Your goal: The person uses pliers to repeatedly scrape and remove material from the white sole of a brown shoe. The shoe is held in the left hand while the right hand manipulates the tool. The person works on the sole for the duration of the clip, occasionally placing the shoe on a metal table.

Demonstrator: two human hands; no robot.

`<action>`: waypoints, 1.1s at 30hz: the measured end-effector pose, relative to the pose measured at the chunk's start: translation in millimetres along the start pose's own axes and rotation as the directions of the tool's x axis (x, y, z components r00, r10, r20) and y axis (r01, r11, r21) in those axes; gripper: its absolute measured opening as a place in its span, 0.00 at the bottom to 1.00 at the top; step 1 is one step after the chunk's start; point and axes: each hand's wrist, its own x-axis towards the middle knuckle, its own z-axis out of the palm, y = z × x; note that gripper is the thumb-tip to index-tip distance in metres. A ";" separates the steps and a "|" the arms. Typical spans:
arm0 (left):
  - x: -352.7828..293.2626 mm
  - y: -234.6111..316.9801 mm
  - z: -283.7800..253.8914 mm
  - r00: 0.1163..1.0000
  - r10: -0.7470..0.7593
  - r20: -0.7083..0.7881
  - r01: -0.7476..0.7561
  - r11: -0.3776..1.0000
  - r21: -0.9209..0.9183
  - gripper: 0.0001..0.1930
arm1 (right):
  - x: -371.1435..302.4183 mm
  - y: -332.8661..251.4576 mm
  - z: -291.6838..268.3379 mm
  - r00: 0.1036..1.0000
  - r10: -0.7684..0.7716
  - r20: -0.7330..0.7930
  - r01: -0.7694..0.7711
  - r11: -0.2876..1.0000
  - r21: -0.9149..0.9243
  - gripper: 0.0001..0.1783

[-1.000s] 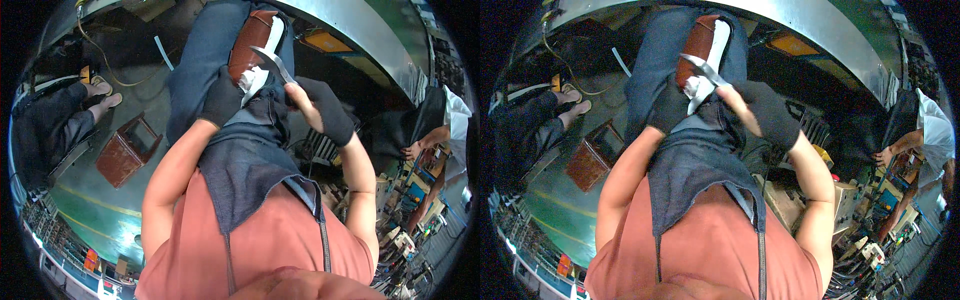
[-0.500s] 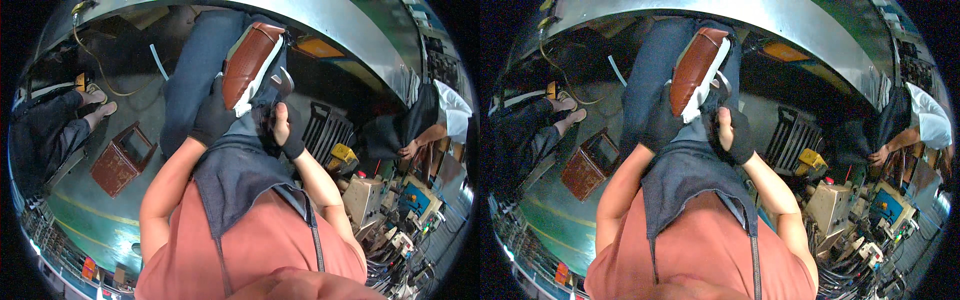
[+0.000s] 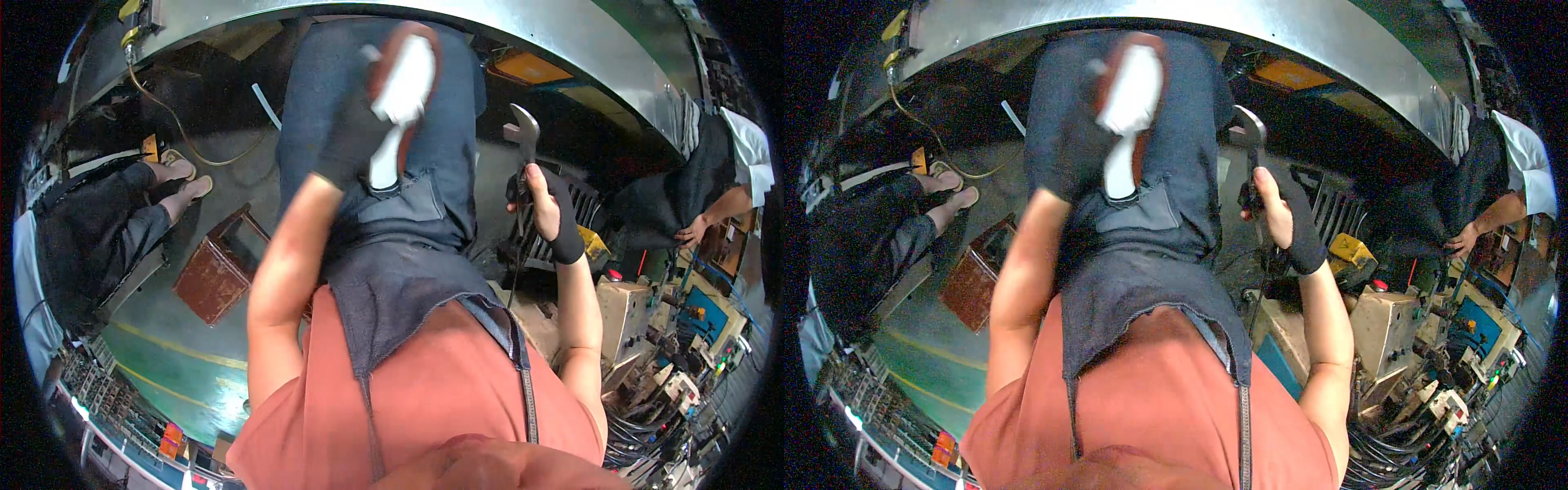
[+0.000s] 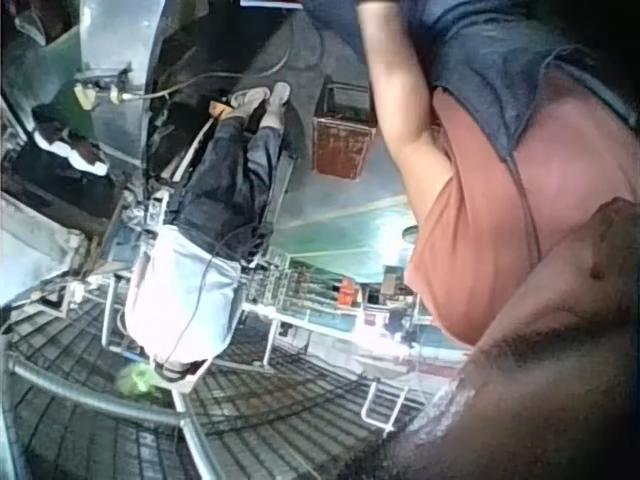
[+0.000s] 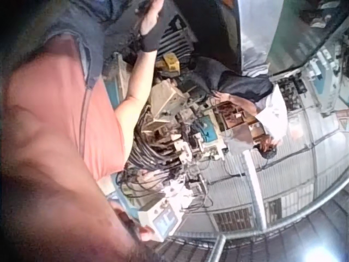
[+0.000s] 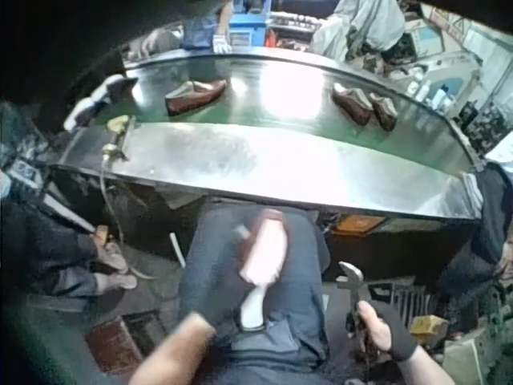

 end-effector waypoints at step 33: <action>13.1 17.4 14.0 0.652 -0.574 0.496 0.708 0.227 -0.668 0.22 | 121.7 -39.5 46.1 0.696 -0.273 0.665 0.692 0.504 -0.517 0.21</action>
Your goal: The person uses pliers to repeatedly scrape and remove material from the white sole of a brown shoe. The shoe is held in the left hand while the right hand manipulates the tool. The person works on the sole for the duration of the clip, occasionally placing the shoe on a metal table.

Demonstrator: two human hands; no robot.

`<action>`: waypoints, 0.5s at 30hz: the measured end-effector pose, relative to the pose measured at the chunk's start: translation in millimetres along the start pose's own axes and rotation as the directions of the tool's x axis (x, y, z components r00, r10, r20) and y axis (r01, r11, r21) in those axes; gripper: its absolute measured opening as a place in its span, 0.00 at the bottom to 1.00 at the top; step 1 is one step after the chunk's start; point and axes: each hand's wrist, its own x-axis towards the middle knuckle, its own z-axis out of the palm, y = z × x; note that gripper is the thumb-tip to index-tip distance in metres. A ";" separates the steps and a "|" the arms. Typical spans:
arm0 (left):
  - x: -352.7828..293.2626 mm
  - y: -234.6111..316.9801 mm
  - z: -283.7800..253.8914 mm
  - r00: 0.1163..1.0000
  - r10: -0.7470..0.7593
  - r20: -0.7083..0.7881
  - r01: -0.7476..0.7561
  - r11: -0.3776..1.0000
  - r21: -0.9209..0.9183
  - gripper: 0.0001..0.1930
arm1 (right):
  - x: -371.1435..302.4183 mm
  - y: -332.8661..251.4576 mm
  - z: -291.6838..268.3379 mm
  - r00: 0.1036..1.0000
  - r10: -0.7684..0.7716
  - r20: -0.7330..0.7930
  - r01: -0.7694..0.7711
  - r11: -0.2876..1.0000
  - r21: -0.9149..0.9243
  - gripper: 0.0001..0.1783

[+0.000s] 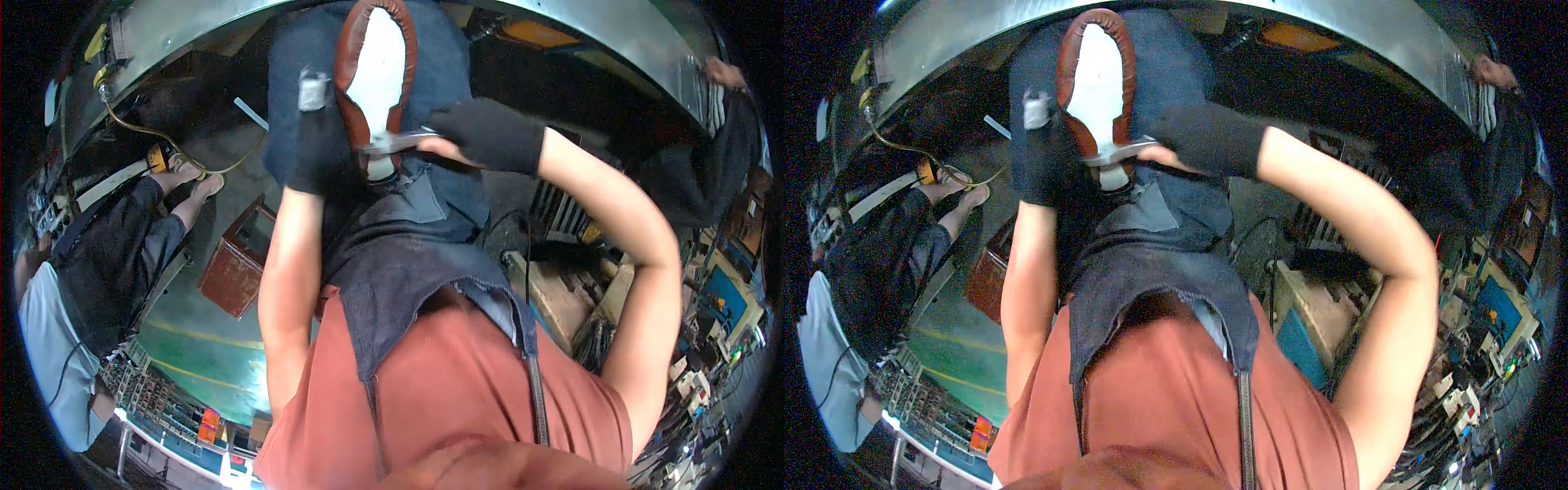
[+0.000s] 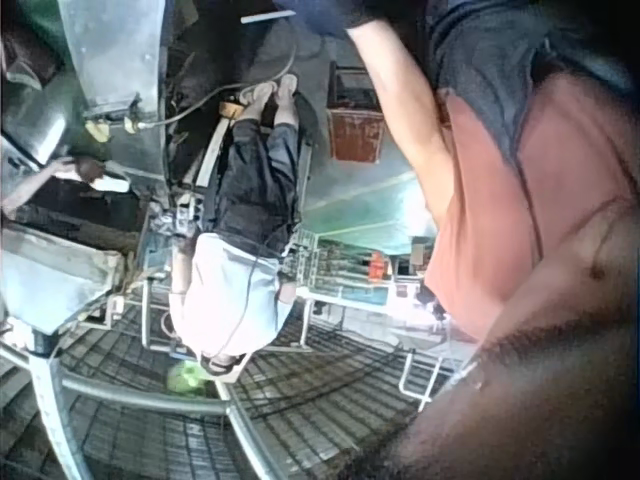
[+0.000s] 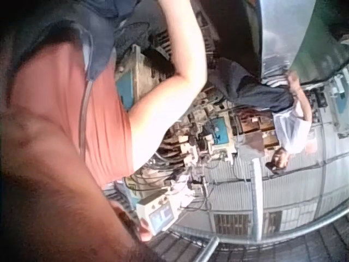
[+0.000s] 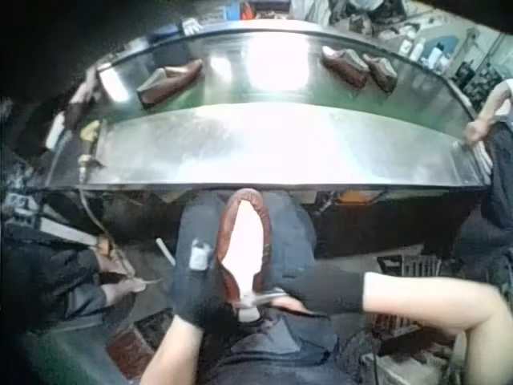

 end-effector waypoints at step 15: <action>18.8 -39.4 -37.7 0.933 0.128 0.335 -0.298 0.797 0.525 0.32 | 1.7 -24.3 -48.4 0.989 0.147 -0.029 -0.148 0.934 -0.326 0.23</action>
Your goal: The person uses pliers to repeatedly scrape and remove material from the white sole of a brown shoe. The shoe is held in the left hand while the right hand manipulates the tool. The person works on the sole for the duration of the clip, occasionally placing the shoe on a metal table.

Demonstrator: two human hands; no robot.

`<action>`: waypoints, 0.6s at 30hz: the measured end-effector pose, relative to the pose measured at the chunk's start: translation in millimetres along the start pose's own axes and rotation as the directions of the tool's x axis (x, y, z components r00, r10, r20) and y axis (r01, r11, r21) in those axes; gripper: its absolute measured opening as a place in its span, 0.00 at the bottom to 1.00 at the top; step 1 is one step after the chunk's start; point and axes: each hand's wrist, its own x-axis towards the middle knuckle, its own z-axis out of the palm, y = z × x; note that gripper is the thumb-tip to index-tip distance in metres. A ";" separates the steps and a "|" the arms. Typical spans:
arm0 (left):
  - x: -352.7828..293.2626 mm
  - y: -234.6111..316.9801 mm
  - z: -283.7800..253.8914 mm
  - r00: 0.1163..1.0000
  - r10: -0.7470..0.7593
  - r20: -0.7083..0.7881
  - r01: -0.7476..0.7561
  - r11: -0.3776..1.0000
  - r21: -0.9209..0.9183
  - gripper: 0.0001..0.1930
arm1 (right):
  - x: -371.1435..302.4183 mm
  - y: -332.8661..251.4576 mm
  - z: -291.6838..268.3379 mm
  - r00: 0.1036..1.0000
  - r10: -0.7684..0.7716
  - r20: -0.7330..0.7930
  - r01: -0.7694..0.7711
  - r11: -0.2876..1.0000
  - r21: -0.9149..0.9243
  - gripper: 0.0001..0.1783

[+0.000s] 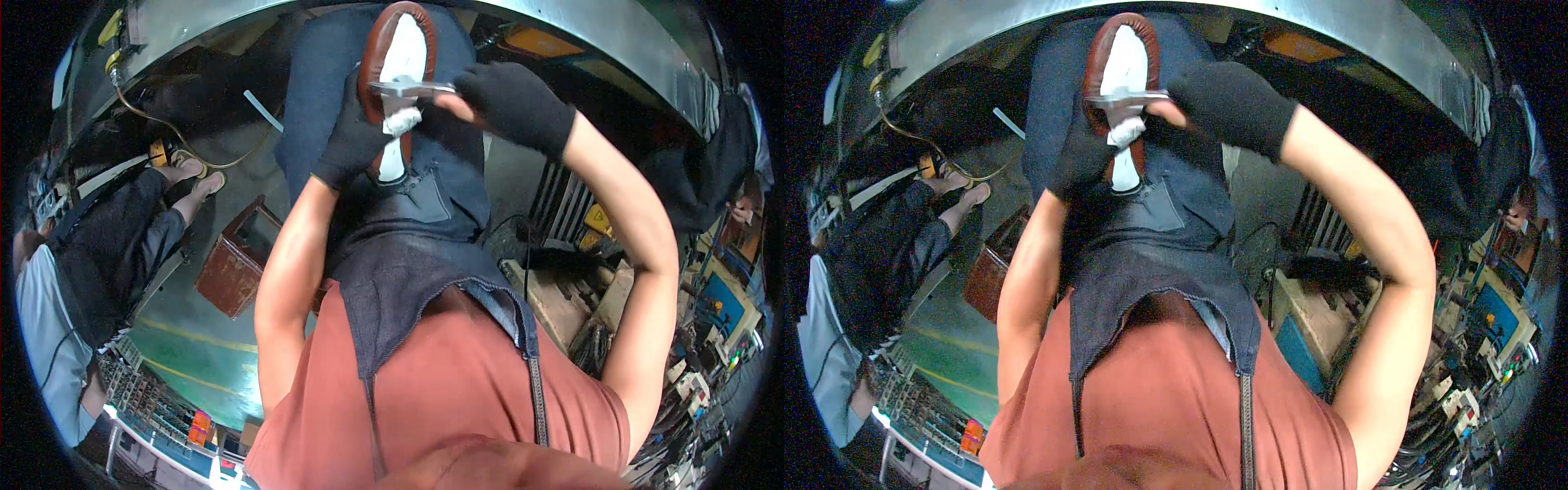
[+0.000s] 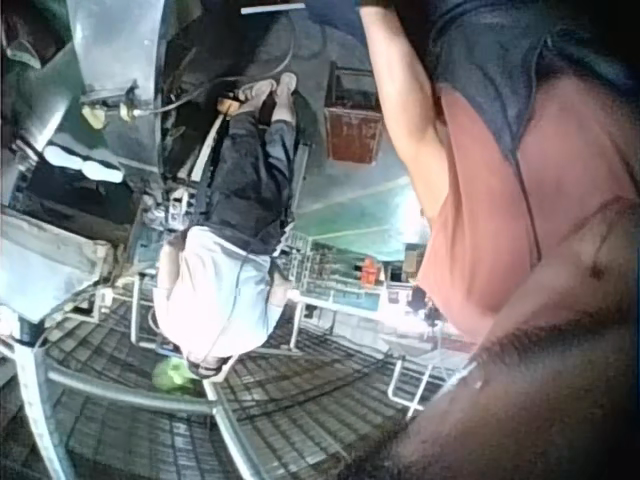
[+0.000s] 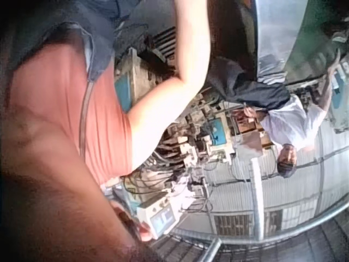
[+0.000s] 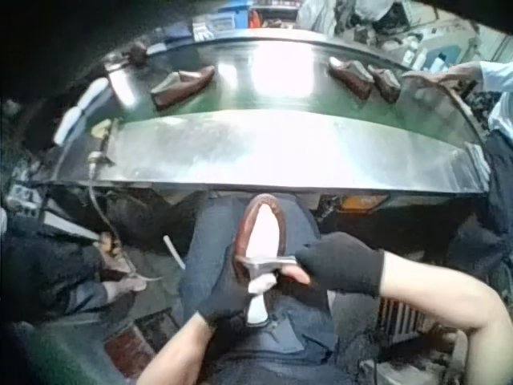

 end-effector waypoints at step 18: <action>49.3 47.0 -11.8 0.964 0.044 -0.263 -0.129 0.940 -0.315 0.29 | -56.2 -77.5 180.8 0.532 0.812 0.239 -0.172 -0.173 0.970 0.32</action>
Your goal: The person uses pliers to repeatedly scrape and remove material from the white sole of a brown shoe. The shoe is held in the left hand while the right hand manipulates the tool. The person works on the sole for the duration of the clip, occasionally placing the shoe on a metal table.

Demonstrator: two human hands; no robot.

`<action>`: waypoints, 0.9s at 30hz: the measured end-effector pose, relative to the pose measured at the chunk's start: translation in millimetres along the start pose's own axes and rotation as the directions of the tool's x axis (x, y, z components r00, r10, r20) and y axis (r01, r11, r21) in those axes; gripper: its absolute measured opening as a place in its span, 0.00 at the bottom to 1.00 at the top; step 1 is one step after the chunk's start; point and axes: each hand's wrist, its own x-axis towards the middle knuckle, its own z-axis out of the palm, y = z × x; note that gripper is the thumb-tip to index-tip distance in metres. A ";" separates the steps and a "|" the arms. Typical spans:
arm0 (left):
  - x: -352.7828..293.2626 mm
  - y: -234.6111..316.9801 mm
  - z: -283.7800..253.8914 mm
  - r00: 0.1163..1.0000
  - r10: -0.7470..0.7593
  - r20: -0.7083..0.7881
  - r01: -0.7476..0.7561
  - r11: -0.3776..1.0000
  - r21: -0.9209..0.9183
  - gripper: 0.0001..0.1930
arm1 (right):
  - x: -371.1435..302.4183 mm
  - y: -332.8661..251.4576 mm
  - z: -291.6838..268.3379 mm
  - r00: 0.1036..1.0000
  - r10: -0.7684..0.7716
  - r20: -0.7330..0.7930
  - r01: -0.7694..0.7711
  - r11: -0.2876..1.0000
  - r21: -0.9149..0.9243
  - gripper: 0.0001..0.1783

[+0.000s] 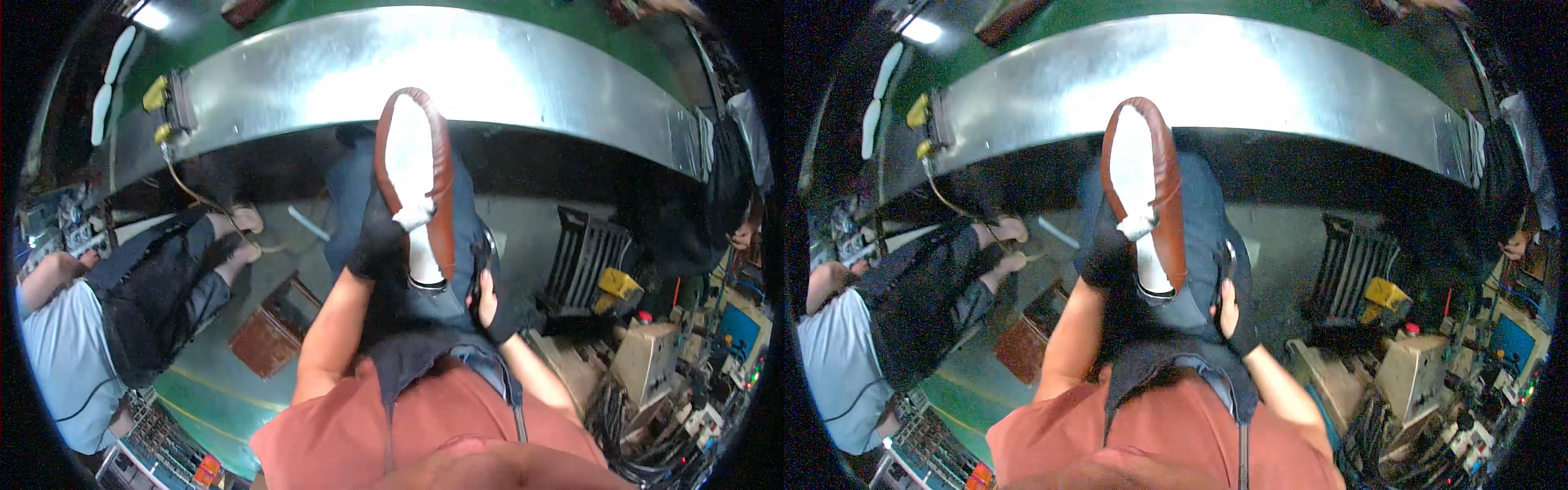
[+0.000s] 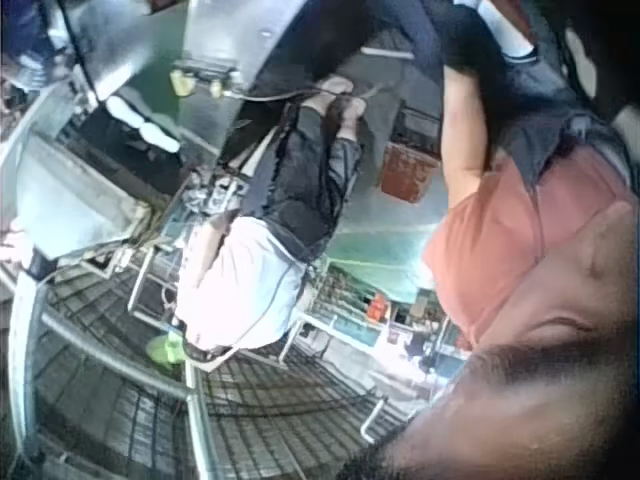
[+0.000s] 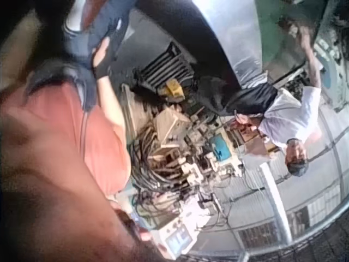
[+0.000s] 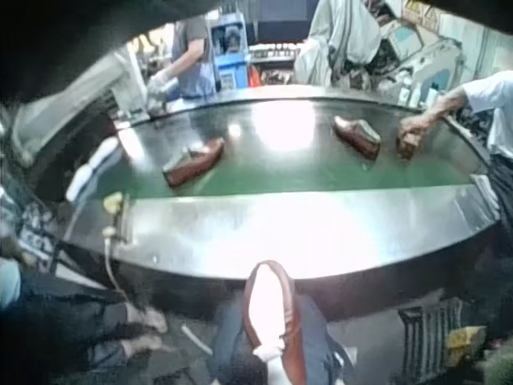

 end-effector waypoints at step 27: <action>407.4 170.3 -226.7 0.850 0.465 -0.248 -0.215 0.736 0.642 0.34 | 161.7 -183.0 42.3 0.965 0.100 0.241 -0.020 0.949 -0.315 0.30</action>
